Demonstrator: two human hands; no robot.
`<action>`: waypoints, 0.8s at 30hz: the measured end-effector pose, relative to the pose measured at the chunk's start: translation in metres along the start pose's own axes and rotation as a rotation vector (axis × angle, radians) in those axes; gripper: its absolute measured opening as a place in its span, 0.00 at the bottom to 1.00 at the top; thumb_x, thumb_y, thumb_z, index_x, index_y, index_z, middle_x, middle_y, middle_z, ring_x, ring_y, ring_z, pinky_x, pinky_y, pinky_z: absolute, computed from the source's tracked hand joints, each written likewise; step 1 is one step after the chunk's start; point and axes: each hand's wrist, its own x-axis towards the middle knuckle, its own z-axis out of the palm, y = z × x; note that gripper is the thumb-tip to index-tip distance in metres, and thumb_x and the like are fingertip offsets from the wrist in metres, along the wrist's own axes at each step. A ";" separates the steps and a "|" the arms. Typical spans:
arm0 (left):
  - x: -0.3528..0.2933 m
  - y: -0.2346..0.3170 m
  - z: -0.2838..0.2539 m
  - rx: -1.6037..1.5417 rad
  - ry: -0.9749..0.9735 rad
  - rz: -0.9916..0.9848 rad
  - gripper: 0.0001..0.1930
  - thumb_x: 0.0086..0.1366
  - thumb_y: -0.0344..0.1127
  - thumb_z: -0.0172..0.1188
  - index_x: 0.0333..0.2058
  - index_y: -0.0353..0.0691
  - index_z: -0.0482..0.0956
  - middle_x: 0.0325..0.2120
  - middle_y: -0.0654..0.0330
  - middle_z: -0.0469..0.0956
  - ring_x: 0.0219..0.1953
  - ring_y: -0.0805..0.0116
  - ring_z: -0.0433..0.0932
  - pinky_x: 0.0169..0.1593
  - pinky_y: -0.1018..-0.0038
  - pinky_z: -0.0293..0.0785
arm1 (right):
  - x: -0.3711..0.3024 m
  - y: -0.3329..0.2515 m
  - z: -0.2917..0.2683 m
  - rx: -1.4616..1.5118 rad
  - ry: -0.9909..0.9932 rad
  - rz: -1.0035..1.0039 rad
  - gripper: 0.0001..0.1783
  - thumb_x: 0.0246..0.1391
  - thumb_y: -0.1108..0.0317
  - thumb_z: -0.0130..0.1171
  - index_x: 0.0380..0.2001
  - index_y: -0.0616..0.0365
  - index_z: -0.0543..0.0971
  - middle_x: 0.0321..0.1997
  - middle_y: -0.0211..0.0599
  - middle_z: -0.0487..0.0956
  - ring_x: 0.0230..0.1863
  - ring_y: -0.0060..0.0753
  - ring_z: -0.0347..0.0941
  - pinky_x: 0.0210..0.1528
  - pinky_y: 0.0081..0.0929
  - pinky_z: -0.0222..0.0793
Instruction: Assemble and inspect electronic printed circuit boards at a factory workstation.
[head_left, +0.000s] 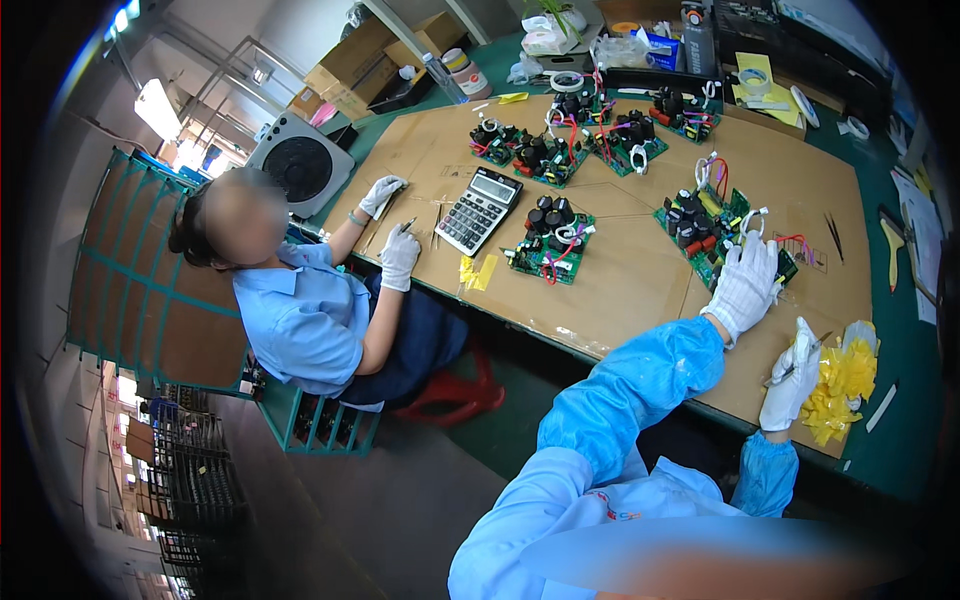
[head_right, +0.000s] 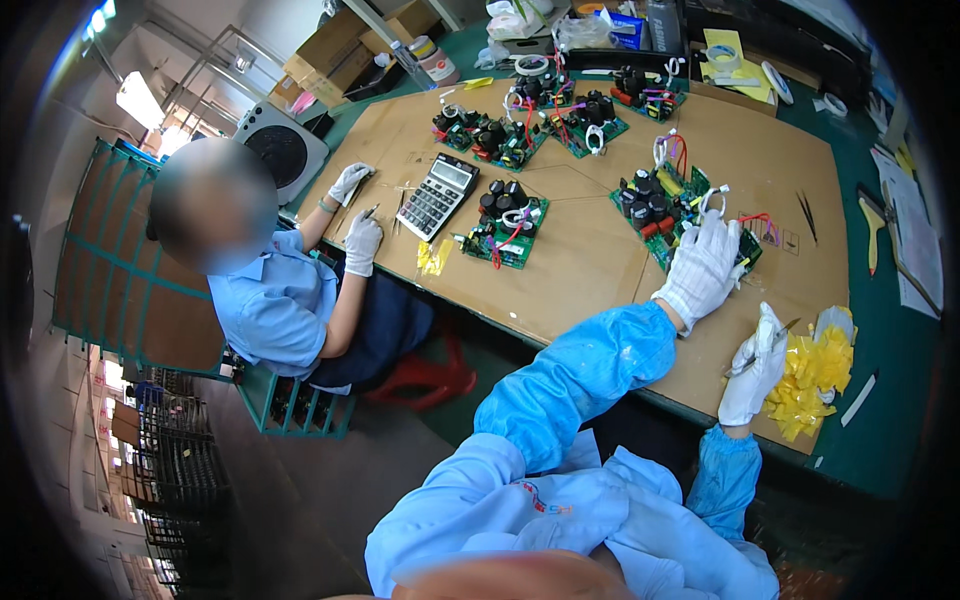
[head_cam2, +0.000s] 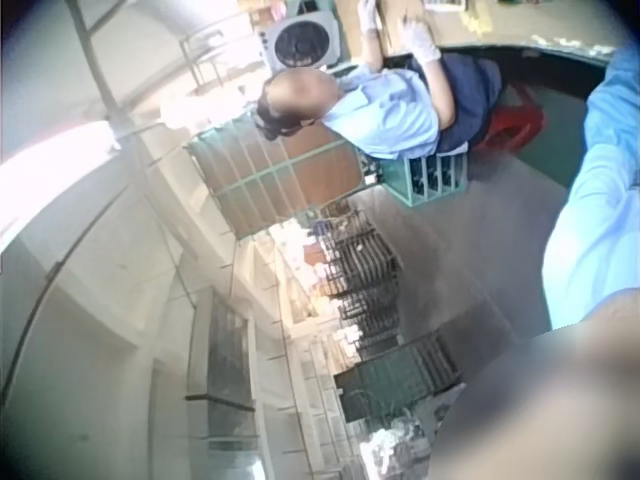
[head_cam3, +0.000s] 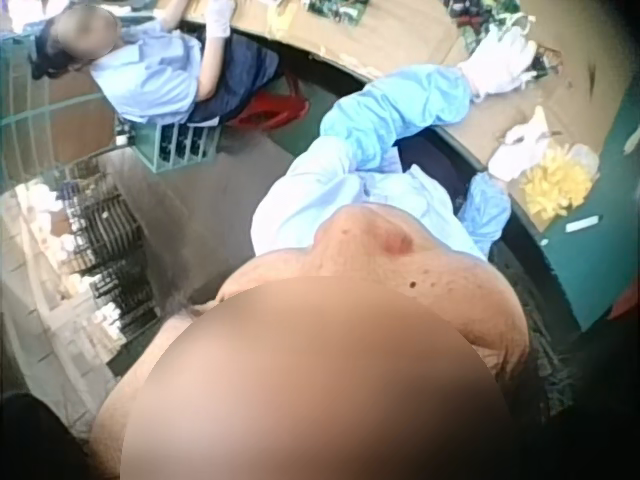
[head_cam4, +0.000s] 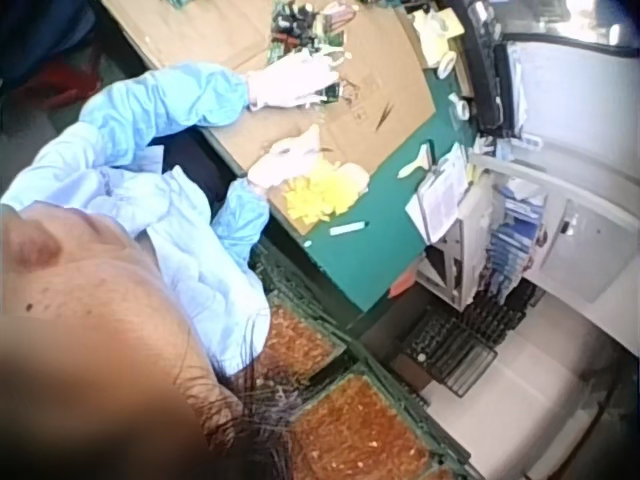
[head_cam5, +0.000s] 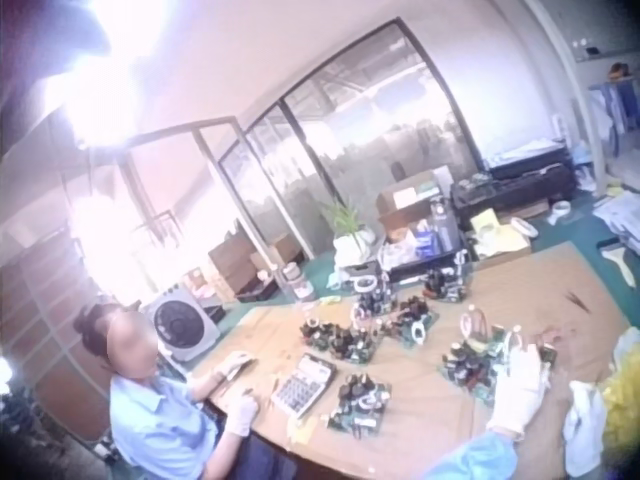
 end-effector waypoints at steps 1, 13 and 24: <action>-0.002 0.002 -0.002 0.032 0.113 -0.003 0.31 0.60 0.48 0.59 0.54 0.27 0.71 0.52 0.40 0.70 0.62 0.45 0.63 0.56 0.54 0.64 | 0.003 -0.001 -0.001 0.011 0.016 0.034 0.20 0.72 0.59 0.44 0.57 0.60 0.75 0.19 0.16 0.56 0.18 0.08 0.47 0.19 0.15 0.43; -0.017 -0.009 -0.029 -0.147 0.006 -0.121 0.15 0.60 0.48 0.59 0.32 0.40 0.76 0.37 0.51 0.71 0.43 0.51 0.70 0.45 0.54 0.64 | -0.002 -0.002 0.004 0.079 0.048 0.036 0.21 0.71 0.57 0.46 0.57 0.59 0.75 0.20 0.16 0.58 0.19 0.08 0.49 0.20 0.15 0.44; -0.064 -0.032 -0.069 -0.208 0.072 0.114 0.14 0.56 0.45 0.63 0.30 0.40 0.77 0.34 0.53 0.72 0.38 0.54 0.72 0.39 0.60 0.69 | 0.001 0.003 0.003 0.124 0.044 0.026 0.21 0.69 0.56 0.50 0.54 0.58 0.76 0.22 0.17 0.60 0.20 0.09 0.51 0.21 0.13 0.47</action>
